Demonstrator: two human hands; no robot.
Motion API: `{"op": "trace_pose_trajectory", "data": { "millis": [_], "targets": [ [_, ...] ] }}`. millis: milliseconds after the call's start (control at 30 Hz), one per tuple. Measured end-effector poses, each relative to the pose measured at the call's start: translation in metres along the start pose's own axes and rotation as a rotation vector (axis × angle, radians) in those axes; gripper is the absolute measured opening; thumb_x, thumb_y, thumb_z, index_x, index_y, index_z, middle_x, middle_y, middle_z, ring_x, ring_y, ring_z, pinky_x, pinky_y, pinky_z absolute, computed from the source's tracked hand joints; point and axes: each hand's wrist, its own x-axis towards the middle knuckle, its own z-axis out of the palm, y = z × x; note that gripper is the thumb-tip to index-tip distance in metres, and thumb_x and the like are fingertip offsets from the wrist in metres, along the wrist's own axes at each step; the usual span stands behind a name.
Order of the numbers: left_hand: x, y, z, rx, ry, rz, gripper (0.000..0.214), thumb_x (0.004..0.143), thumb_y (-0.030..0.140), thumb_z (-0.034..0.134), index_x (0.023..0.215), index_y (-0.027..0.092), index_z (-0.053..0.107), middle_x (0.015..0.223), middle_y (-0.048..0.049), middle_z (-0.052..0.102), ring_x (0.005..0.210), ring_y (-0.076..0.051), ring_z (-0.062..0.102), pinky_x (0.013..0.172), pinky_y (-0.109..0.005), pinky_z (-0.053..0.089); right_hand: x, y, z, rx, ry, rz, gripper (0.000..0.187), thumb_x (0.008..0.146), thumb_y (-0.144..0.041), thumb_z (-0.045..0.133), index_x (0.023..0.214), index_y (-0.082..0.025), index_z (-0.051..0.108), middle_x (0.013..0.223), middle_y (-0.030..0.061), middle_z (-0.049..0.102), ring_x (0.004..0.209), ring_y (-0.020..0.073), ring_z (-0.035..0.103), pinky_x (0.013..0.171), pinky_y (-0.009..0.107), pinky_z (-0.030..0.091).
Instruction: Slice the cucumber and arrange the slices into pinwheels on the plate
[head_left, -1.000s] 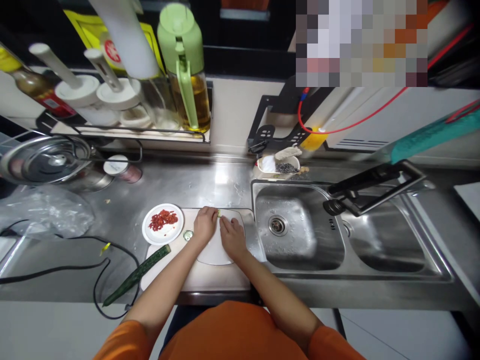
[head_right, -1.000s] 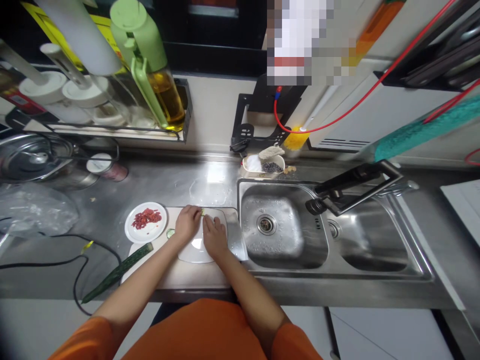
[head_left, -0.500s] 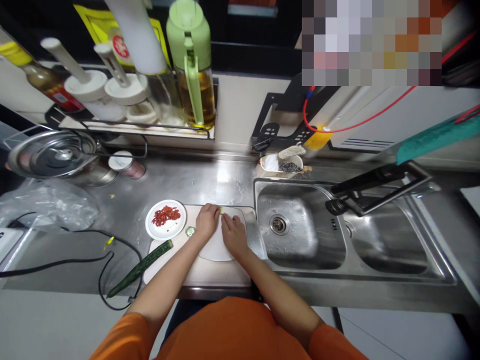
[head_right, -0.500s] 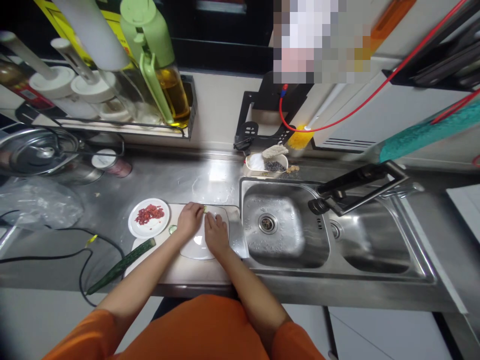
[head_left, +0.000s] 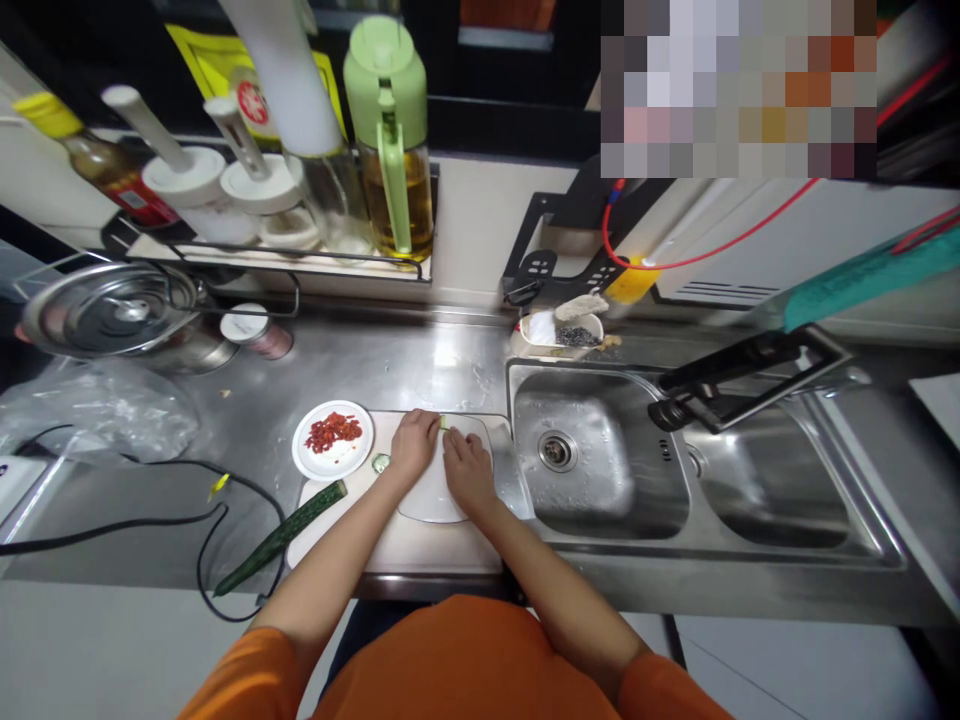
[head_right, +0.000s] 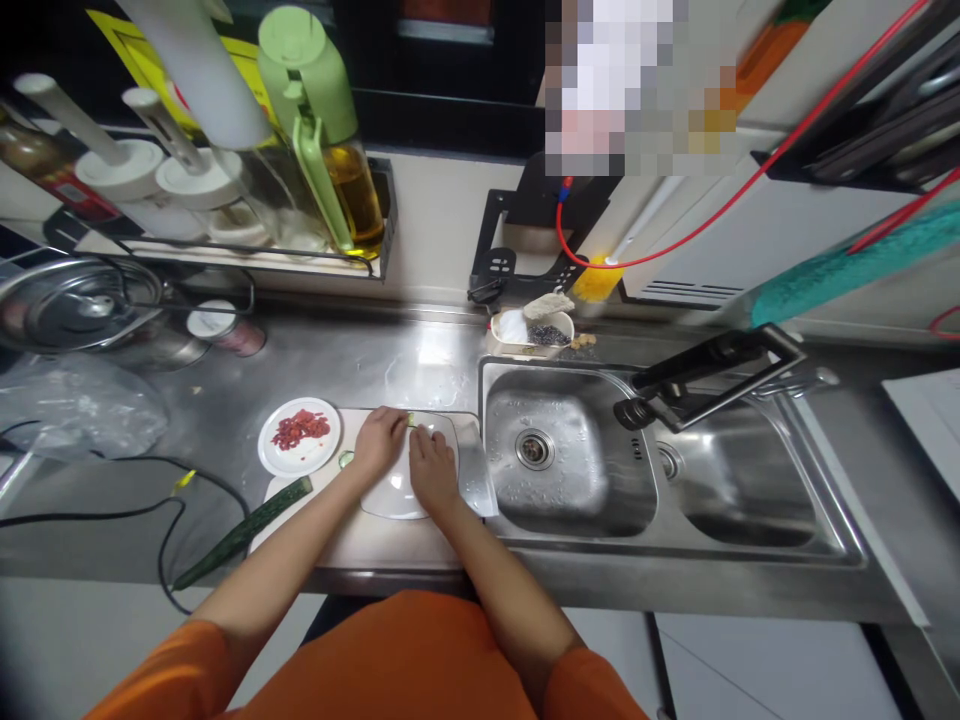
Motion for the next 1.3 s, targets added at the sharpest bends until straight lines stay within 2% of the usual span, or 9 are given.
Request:
{"op": "trace_pose_trajectory", "data": {
  "millis": [133,267,400,500,600,700,867,1033,1300],
  "targets": [
    [-0.003,0.001,-0.007,-0.031,0.019,0.000,0.024,0.088,0.025,0.044,0.099,0.019,0.065,0.096,-0.0068,0.063,0.096,-0.019,0.055,0.089,-0.031,0.042,-0.002,0.000,-0.002,0.004,-0.011,0.005,0.041,0.092,-0.019,0.038,0.132,-0.019,0.048,0.137,0.0128,0.046,0.112,0.0278,0.042,0.083,0.039,0.041],
    [-0.013,-0.009,-0.027,-0.031,0.080,-0.034,0.024,0.087,0.024,0.045,0.100,0.020,0.065,0.100,-0.0068,0.064,0.097,-0.020,0.056,0.090,-0.030,0.042,-0.008,0.002,-0.009,0.019,0.006,0.013,0.038,0.093,-0.022,0.038,0.128,-0.020,0.052,0.135,0.0109,0.047,0.112,0.0285,0.041,0.082,0.039,0.041],
    [-0.040,-0.033,-0.055,0.041,0.147,-0.107,0.025,0.086,0.023,0.044,0.100,0.021,0.064,0.099,-0.0067,0.064,0.095,-0.020,0.057,0.088,-0.030,0.043,-0.017,0.005,-0.016,0.046,0.050,-0.005,0.037,0.093,-0.023,0.036,0.124,-0.016,0.056,0.132,0.0109,0.050,0.109,0.0273,0.041,0.087,0.040,0.040],
    [-0.067,-0.049,-0.067,0.128,0.128,-0.173,0.023,0.085,0.026,0.046,0.097,0.020,0.065,0.098,-0.0074,0.065,0.093,-0.020,0.059,0.084,-0.029,0.044,-0.025,0.007,-0.016,0.066,0.063,-0.009,0.035,0.093,-0.023,0.037,0.121,-0.016,0.057,0.130,0.0108,0.051,0.108,0.0270,0.041,0.087,0.040,0.040],
    [-0.088,-0.054,-0.067,0.212,0.039,-0.229,0.024,0.085,0.029,0.048,0.100,0.022,0.065,0.099,-0.0068,0.065,0.089,-0.021,0.060,0.078,-0.029,0.045,-0.031,0.006,-0.015,0.081,0.069,-0.006,0.033,0.092,-0.023,0.039,0.118,-0.016,0.059,0.128,0.0111,0.052,0.109,0.0266,0.040,0.086,0.039,0.039],
    [-0.097,-0.047,-0.062,0.264,-0.014,-0.276,0.028,0.086,0.031,0.047,0.108,0.022,0.063,0.104,-0.0072,0.064,0.086,-0.020,0.060,0.073,-0.028,0.044,-0.036,0.003,-0.013,0.085,0.075,0.005,0.031,0.092,-0.023,0.041,0.116,-0.016,0.060,0.127,0.0111,0.053,0.109,0.0264,0.040,0.086,0.038,0.040],
    [-0.092,-0.031,-0.057,0.333,-0.060,-0.347,0.035,0.090,0.032,0.041,0.120,0.022,0.056,0.112,-0.0088,0.060,0.083,-0.019,0.060,0.064,-0.026,0.041,-0.039,-0.003,-0.014,0.067,0.082,-0.009,0.029,0.091,-0.023,0.044,0.114,-0.018,0.061,0.127,0.0097,0.052,0.109,0.0274,0.040,0.082,0.038,0.040],
    [-0.088,-0.028,-0.058,0.350,-0.110,-0.362,0.033,0.091,0.032,0.039,0.116,0.022,0.058,0.108,-0.0089,0.061,0.085,-0.018,0.060,0.066,-0.026,0.040,-0.042,-0.005,-0.017,0.070,0.082,-0.014,0.028,0.091,-0.023,0.044,0.113,-0.018,0.060,0.126,0.0108,0.052,0.109,0.0274,0.040,0.081,0.038,0.041],
    [-0.090,-0.031,-0.053,0.337,-0.080,-0.384,0.030,0.090,0.031,0.040,0.112,0.023,0.059,0.102,-0.0078,0.066,0.082,-0.021,0.062,0.064,-0.028,0.038,-0.044,-0.004,-0.017,0.101,0.048,0.000,0.028,0.090,-0.023,0.044,0.113,-0.020,0.061,0.124,0.0097,0.054,0.109,0.0274,0.041,0.082,0.039,0.041]
  ]
}}
